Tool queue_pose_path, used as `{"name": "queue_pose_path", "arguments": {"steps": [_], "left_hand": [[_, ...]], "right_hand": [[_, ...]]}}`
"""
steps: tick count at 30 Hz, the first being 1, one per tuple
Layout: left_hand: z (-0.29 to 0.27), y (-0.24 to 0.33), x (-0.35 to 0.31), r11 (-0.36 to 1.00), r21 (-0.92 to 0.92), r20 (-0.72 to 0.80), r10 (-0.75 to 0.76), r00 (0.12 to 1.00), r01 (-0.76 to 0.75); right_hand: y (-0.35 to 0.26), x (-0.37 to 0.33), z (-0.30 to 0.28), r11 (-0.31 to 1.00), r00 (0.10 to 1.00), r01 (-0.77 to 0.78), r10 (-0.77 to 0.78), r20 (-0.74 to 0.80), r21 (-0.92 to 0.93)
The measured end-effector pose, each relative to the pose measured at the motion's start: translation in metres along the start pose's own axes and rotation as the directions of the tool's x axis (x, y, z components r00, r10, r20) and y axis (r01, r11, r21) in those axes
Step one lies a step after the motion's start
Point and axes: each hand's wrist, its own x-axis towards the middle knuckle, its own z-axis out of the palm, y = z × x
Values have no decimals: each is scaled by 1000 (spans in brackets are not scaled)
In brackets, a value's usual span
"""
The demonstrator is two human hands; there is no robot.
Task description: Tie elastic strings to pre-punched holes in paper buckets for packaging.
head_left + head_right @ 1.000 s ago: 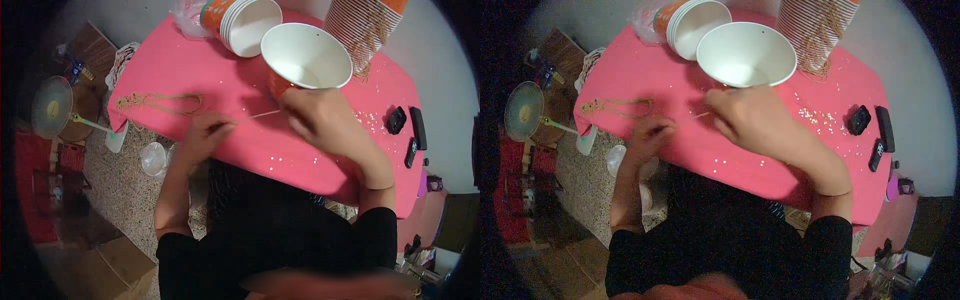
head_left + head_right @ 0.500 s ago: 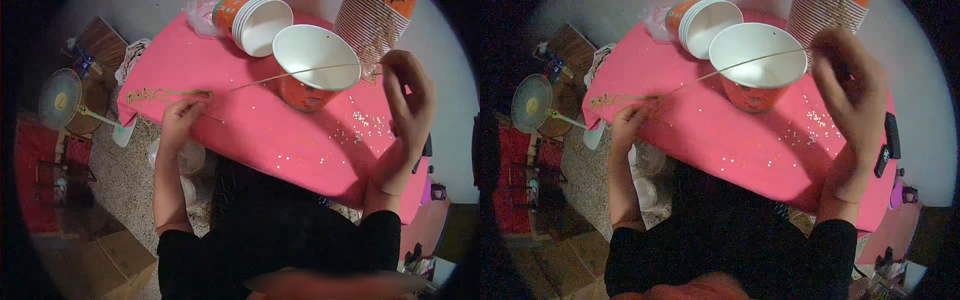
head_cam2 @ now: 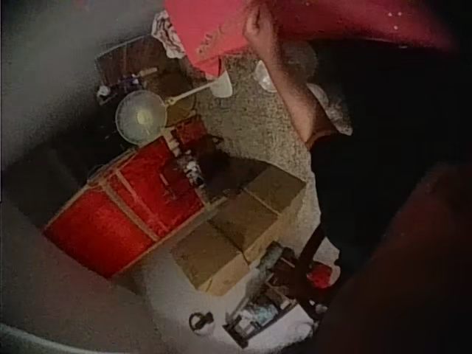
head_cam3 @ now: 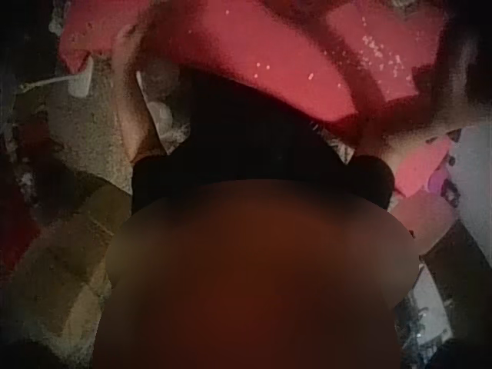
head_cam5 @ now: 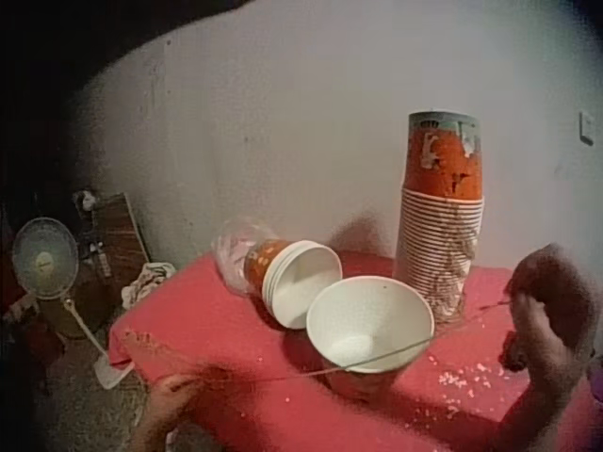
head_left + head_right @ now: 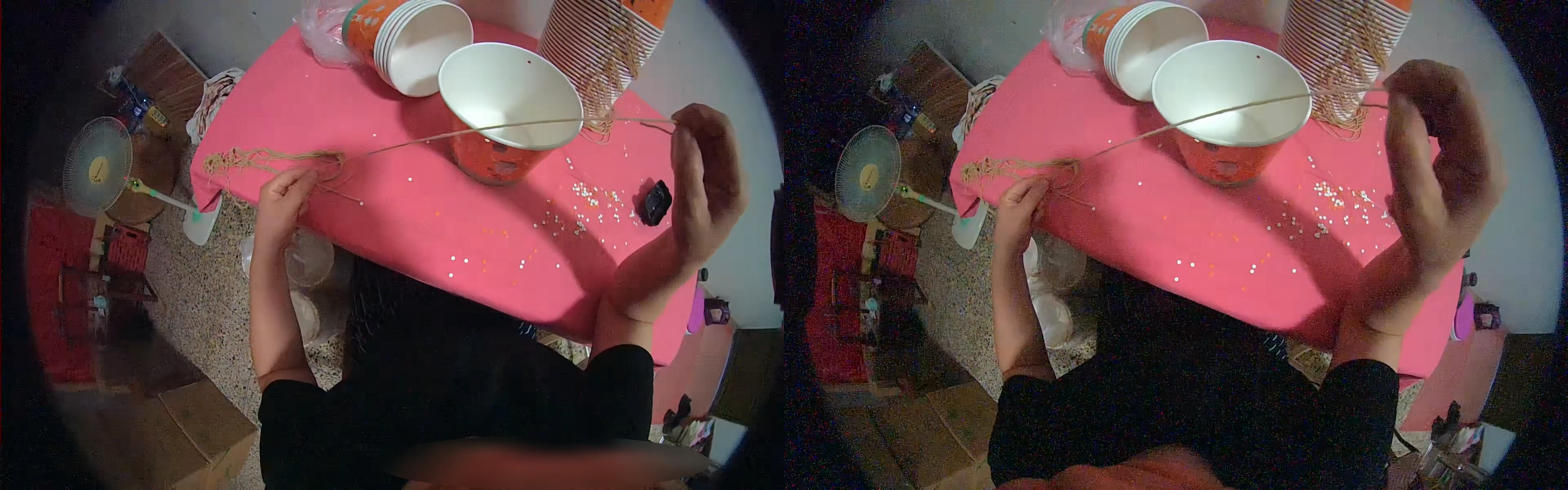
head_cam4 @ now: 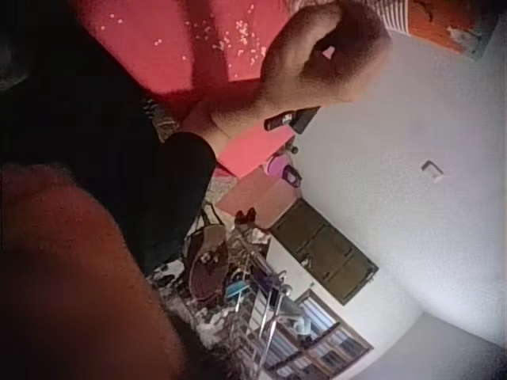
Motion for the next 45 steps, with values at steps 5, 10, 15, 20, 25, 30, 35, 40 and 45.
{"name": "queue_pose_path", "arguments": {"steps": [5,10,15,20,25,30,35,40,45], "left_hand": [[12,17,-8,997,-80,45,-16,999,20],[40,37,-29,956,-275,200,-48,979,103],[90,50,-35,887,-452,291,43,956,97],[118,76,-57,923,-375,433,252,865,-81],[122,85,-58,938,-315,430,279,858,-147],[124,71,-48,782,-617,274,326,905,-95],[131,43,-44,795,-606,222,136,966,27],[151,55,-55,811,-581,193,223,956,-72],[162,49,-47,694,-716,141,246,959,-73]], "right_hand": [[-17,-10,-1,995,926,13,-50,375,99],[2,1,19,968,556,105,-245,794,226],[2,-11,44,986,511,125,-162,845,113],[1,-40,87,985,610,-13,-130,781,175],[16,-49,101,936,520,-215,-131,844,278],[19,-55,106,860,550,-427,1,835,279],[17,-55,111,829,631,-476,90,771,294],[18,-62,112,868,619,-429,80,781,250],[22,-61,110,917,628,-324,26,778,232]]}}
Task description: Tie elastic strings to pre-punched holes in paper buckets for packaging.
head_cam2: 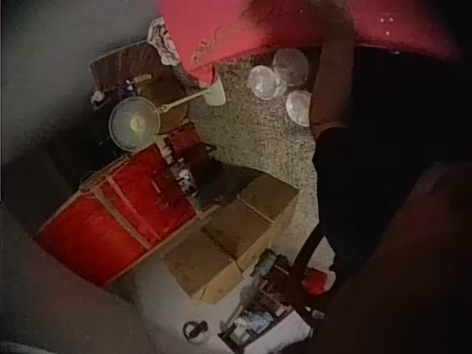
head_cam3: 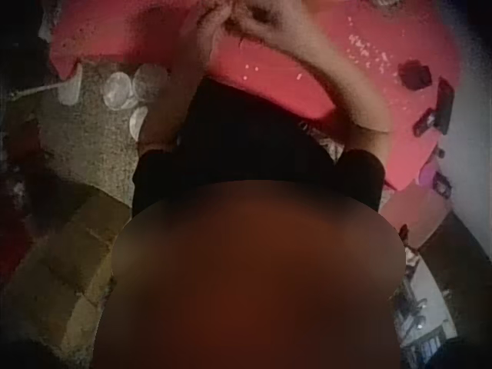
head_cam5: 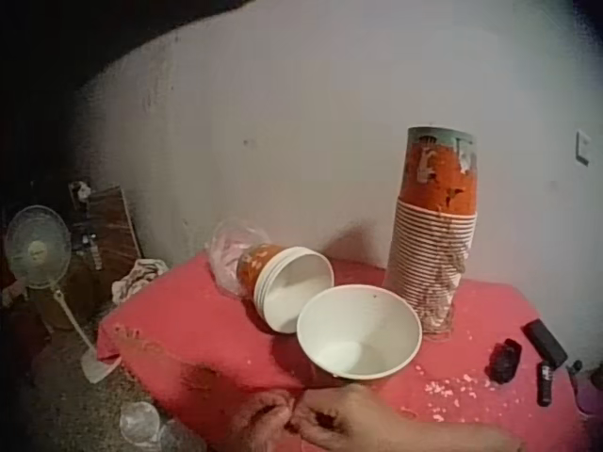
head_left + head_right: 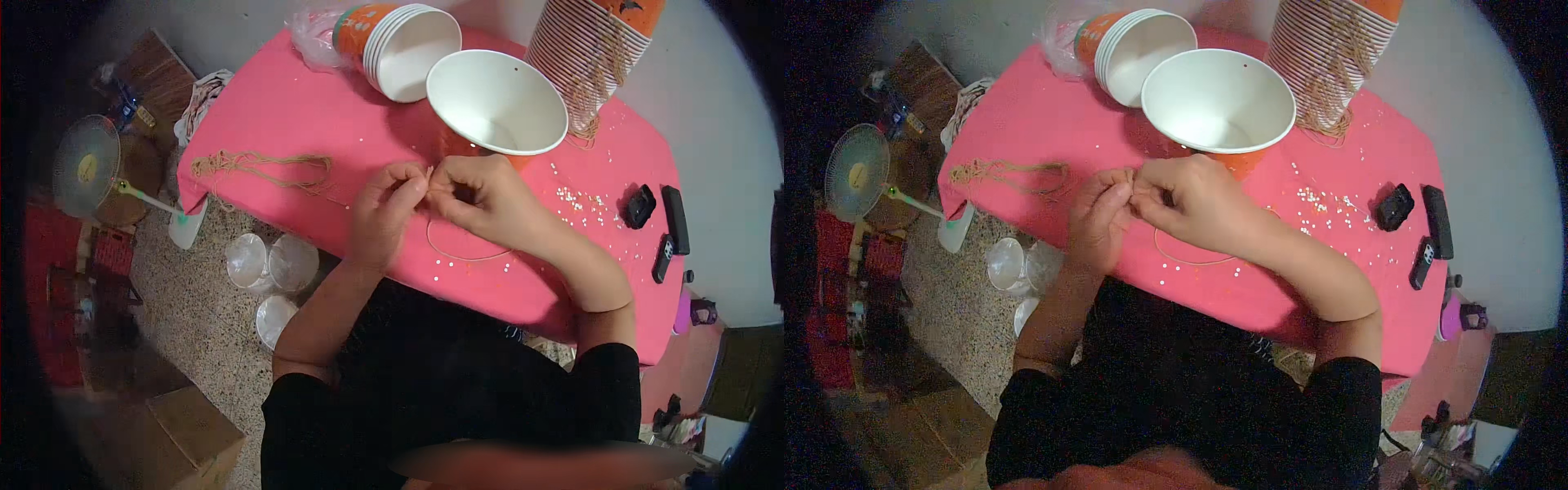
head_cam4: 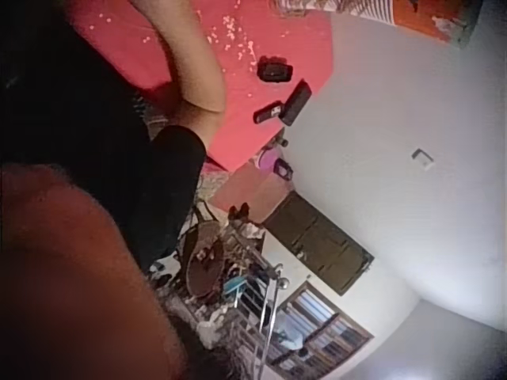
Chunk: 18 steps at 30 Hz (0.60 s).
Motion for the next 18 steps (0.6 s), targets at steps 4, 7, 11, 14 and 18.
{"name": "queue_pose_path", "arguments": {"steps": [4,7,11,14,18], "left_hand": [[-2,10,4,996,92,14,-15,1000,14],[-2,13,12,954,299,60,-32,998,12],[3,-1,24,799,593,65,71,995,-96],[12,-10,28,835,531,64,128,990,-142],[24,-2,30,803,579,47,139,989,-140]], "right_hand": [[-20,-2,-21,941,990,127,-139,-15,-312],[-28,-4,-50,870,964,84,-194,-180,-486],[-10,-1,-77,714,985,125,-171,2,-688],[-4,0,-74,814,1000,-5,15,11,-581],[-8,0,-69,830,997,-55,75,12,-555]]}}
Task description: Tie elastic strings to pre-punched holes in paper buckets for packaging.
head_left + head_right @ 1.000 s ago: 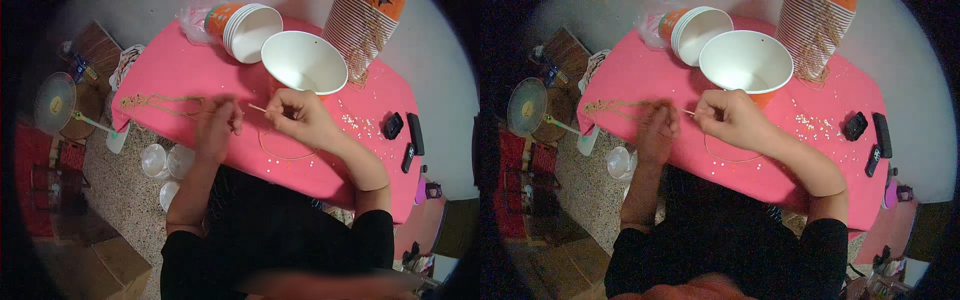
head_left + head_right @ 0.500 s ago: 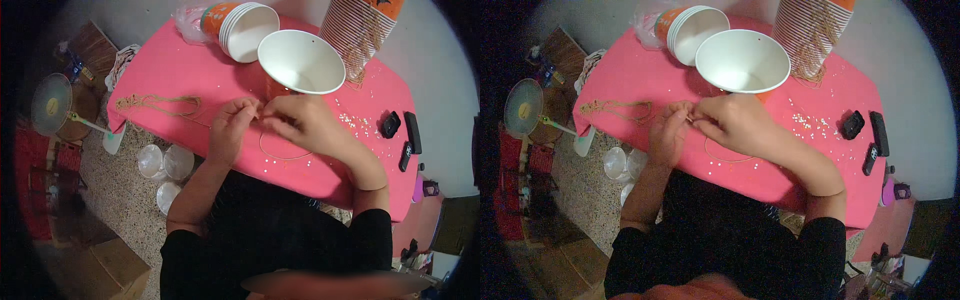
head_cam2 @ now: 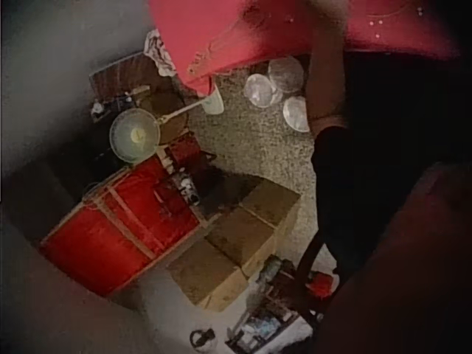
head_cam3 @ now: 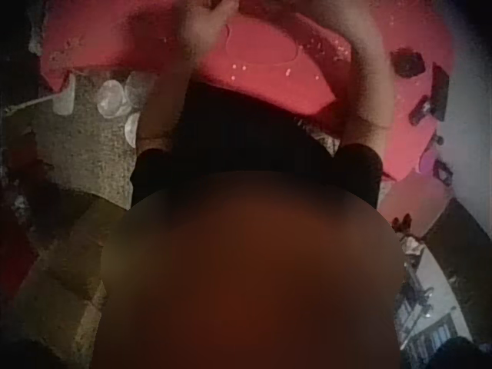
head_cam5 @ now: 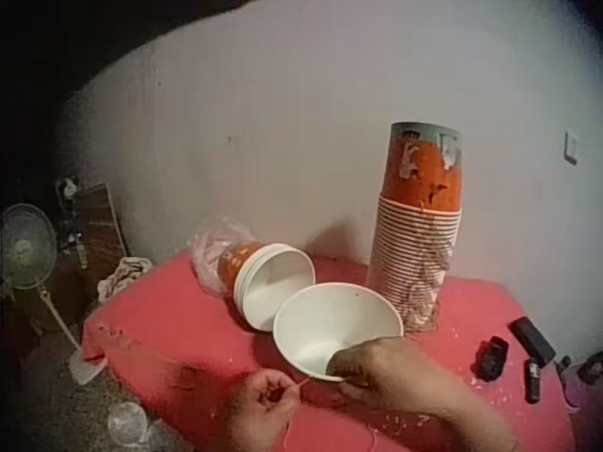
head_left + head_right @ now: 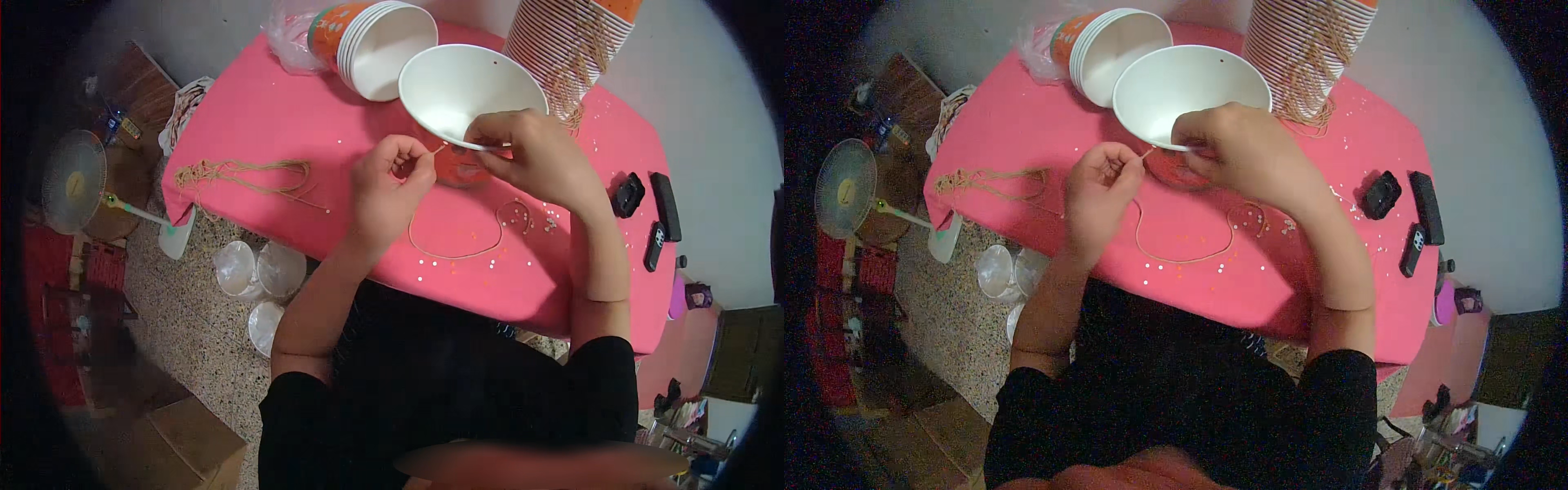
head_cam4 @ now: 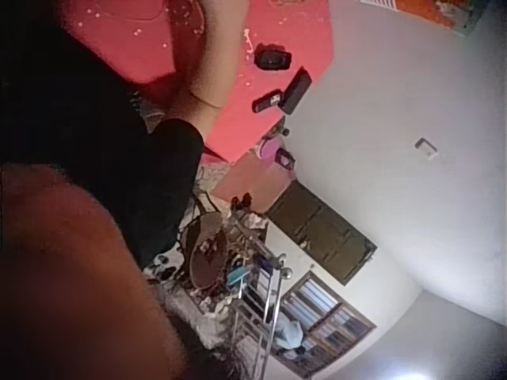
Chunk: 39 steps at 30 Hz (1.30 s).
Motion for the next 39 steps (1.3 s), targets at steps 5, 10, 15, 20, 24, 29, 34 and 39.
{"name": "queue_pose_path", "arguments": {"steps": [5,10,15,20,24,29,34,39], "left_hand": [[0,4,3,994,100,-9,-38,999,39],[2,8,4,997,74,-10,-33,999,33],[4,6,3,998,64,-18,3,1000,-1],[5,10,2,996,83,-10,-22,1000,22],[2,3,-2,1000,4,-7,12,1000,-12],[3,9,-6,998,39,-2,54,999,-54],[3,12,-7,999,22,3,26,1000,-26],[3,14,-9,1000,18,5,14,1000,-14]], "right_hand": [[1,1,1,1000,1000,16,-17,8,14],[1,1,2,1000,1000,7,-7,24,1],[-1,-1,1,1000,1000,15,-16,25,4],[-4,-1,-2,999,997,31,-34,70,34],[0,4,-1,979,994,40,-60,95,200],[-1,9,3,951,997,-39,18,74,306],[-2,15,4,967,987,-17,-24,160,254],[1,12,7,977,989,65,-90,117,204]]}}
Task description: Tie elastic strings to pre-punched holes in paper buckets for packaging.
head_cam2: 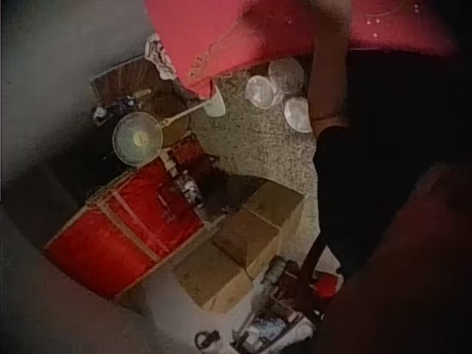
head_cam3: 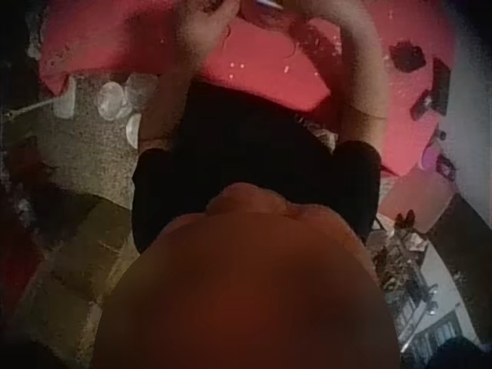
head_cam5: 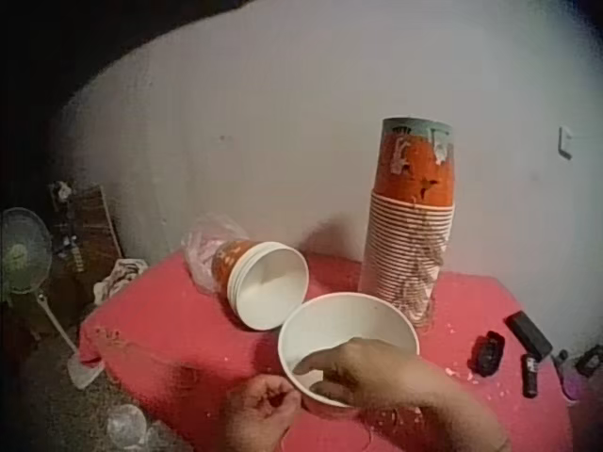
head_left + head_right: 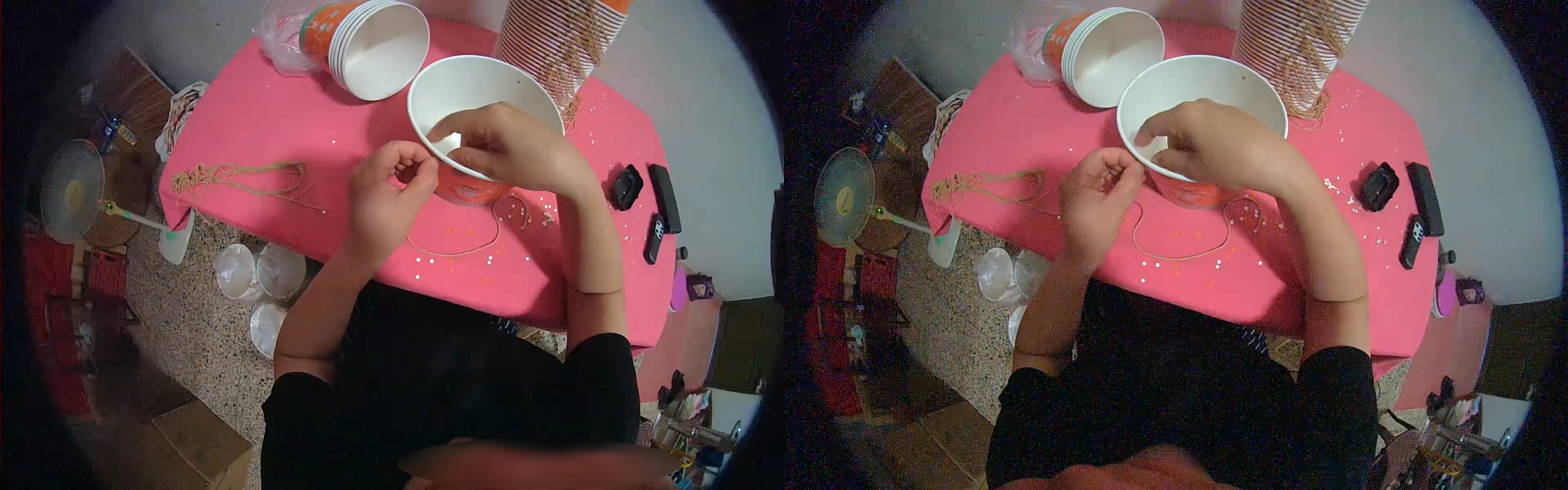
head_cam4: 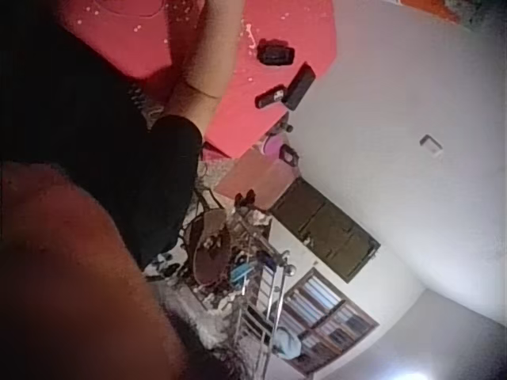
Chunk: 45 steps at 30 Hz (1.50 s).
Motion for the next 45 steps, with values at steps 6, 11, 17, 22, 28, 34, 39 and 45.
{"name": "queue_pose_path", "arguments": {"steps": [6,11,17,22,28,34,39,45], "left_hand": [[2,-1,-5,999,22,38,45,998,-46],[6,-3,-4,999,-2,17,54,998,-54],[5,-6,-5,978,-195,110,-52,993,73],[-7,-6,-3,901,-372,342,-91,935,224],[-26,-22,-3,937,-294,392,-61,918,188],[-45,-29,-9,882,-402,373,-85,924,244],[-55,-26,-14,866,-423,389,-90,917,265],[-60,-19,-13,826,-487,499,-2,866,283]], "right_hand": [[7,-4,-10,997,993,39,-46,110,67],[8,-4,-10,995,990,66,-74,122,72],[2,1,-5,1000,997,29,-30,70,9],[0,-3,-20,948,967,-23,102,-233,318],[35,-40,-79,849,753,276,101,-650,451],[60,-90,-129,599,586,630,51,-809,494],[65,-137,-169,273,439,861,24,-898,429],[18,-132,-142,276,701,711,-204,-684,647]]}}
